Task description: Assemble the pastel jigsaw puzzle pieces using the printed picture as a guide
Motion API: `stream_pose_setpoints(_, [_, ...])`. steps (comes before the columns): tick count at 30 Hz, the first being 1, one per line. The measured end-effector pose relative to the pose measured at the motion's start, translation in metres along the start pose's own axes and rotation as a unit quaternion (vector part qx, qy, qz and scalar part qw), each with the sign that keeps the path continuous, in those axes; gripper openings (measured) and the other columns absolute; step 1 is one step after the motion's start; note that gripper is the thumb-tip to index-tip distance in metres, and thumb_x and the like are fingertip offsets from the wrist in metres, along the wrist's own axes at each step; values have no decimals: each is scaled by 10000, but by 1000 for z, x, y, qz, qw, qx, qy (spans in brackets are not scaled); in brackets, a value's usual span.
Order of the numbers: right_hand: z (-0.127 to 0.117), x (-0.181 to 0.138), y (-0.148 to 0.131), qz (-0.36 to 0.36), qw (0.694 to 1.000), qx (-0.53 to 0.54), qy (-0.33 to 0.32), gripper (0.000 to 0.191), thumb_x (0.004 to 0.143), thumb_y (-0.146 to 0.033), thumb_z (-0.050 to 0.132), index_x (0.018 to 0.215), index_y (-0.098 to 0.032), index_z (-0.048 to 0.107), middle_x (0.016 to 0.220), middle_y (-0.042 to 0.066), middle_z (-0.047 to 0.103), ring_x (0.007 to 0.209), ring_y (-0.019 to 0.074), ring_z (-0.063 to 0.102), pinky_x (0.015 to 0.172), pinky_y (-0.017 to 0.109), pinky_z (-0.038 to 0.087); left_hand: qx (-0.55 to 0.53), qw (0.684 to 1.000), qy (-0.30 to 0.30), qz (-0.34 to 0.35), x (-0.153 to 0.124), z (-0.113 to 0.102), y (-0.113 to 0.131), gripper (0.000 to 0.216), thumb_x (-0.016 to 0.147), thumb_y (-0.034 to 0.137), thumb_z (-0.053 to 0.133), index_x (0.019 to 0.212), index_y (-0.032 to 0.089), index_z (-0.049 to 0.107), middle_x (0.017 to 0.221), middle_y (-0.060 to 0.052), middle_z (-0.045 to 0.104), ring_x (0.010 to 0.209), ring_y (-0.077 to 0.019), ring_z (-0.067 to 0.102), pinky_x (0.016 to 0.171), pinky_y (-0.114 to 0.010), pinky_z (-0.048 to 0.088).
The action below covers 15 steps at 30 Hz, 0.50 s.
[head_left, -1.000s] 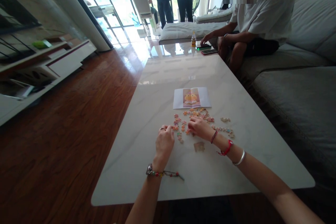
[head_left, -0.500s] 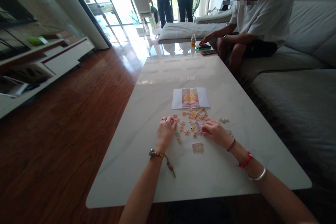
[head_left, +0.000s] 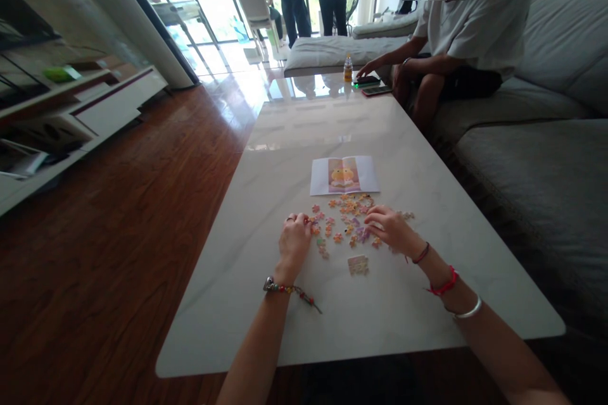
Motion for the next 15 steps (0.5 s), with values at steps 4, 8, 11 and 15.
stream_pose_setpoints(4, [-17,15,21,45,997,-34,51,107,771,-212,513,786,-167,609,875,60,587,855,166,545,784,291,425,-1,1000,12,-2,0,-2,1,224,829,288,393,953,188,550,951,-69,533,819,-161,530,699,-247,430])
stream_pose_setpoints(8, [-43,4,54,103,990,-69,70,115,764,-213,510,788,-160,609,856,56,601,808,163,563,759,288,428,-18,998,48,33,5,-4,6,233,814,282,412,974,184,550,931,-70,532,817,-184,528,723,-284,439])
stream_pose_setpoints(11, [-50,-13,66,97,994,-49,4,126,753,-237,527,814,-170,615,872,47,605,789,153,572,742,274,435,-50,993,77,76,9,-5,16,229,807,286,424,962,181,557,935,-73,529,821,-192,522,742,-310,444])
stream_pose_setpoints(15, [-48,-27,66,89,994,-23,-56,177,726,-269,570,868,-176,619,915,53,595,829,160,563,767,280,436,-88,981,100,139,9,-6,37,192,801,251,434,928,180,561,934,-69,526,839,-184,515,772,-318,442])
Point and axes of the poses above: each hand's wrist, its own x-axis towards the middle knuckle, its own z-axis out of the palm, y = z × x, the point moved 4 cm from there along x, towards the middle knuckle
